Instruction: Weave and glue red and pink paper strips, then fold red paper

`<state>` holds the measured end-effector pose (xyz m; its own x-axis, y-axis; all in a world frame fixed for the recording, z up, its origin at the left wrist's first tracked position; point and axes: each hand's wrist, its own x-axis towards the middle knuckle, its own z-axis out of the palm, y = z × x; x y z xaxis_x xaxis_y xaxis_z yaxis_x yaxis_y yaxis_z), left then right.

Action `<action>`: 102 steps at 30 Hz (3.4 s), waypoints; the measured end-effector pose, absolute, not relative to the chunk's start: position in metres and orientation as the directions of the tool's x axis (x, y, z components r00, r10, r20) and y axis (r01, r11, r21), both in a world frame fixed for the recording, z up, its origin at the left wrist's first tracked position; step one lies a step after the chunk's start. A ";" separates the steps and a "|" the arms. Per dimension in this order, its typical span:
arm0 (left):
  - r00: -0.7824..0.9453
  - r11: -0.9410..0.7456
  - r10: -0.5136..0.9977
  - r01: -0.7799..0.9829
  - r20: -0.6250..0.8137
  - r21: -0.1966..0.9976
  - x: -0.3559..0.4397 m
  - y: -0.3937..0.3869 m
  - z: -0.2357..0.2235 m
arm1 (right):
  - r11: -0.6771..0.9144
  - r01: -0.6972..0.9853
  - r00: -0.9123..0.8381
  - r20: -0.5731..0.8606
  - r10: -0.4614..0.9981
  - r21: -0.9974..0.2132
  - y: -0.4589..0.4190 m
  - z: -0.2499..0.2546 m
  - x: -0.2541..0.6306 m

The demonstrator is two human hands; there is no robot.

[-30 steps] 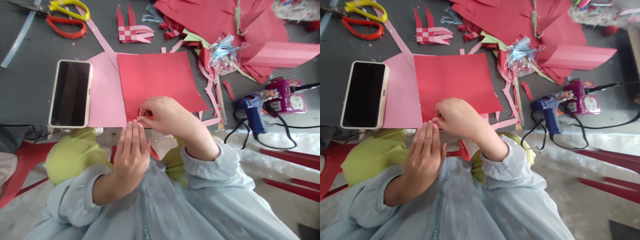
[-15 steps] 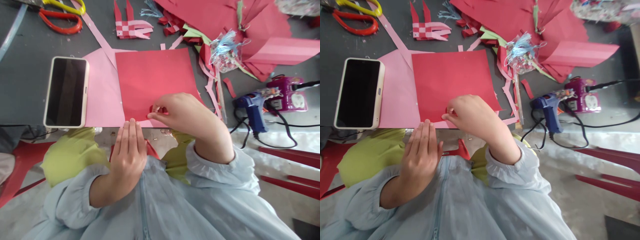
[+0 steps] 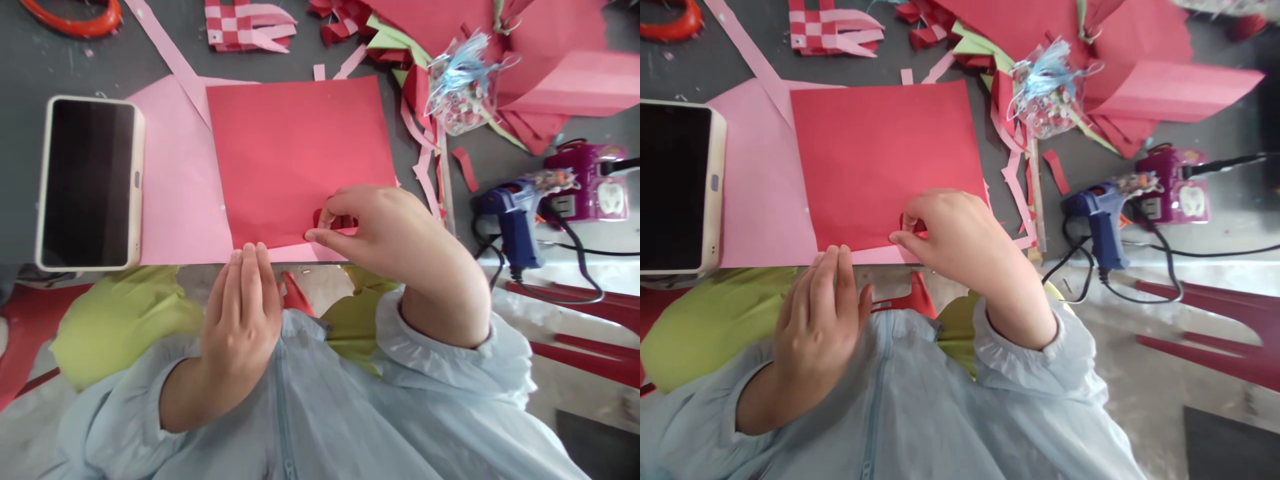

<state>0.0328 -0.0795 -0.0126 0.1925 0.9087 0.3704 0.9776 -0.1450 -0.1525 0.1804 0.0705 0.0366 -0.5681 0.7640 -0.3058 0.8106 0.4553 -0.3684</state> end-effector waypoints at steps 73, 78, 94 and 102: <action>0.269 -0.226 0.890 0.962 0.369 -0.154 0.036 -0.063 -0.011 | 0.452 0.840 -0.534 -0.305 0.789 -0.300 0.081 0.036 0.209; 0.226 -0.188 0.899 0.973 0.374 -0.137 0.039 -0.063 -0.014 | 0.449 0.850 -0.522 -0.329 0.787 -0.275 0.082 0.038 0.207; 0.227 -0.210 0.920 0.974 0.319 -0.088 0.050 -0.065 -0.017 | 0.461 0.843 -0.532 -0.305 0.790 -0.277 0.081 0.037 0.206; 0.232 -0.229 0.902 0.972 0.366 -0.052 0.048 -0.065 -0.007 | 0.490 0.815 -0.572 -0.297 0.765 -0.310 0.081 0.038 0.207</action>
<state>0.0479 -0.0652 -0.0074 0.2316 0.9015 0.3655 0.9721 -0.2287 -0.0519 0.2066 0.0809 0.0385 -0.5722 0.7645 -0.2968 0.8150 0.4896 -0.3101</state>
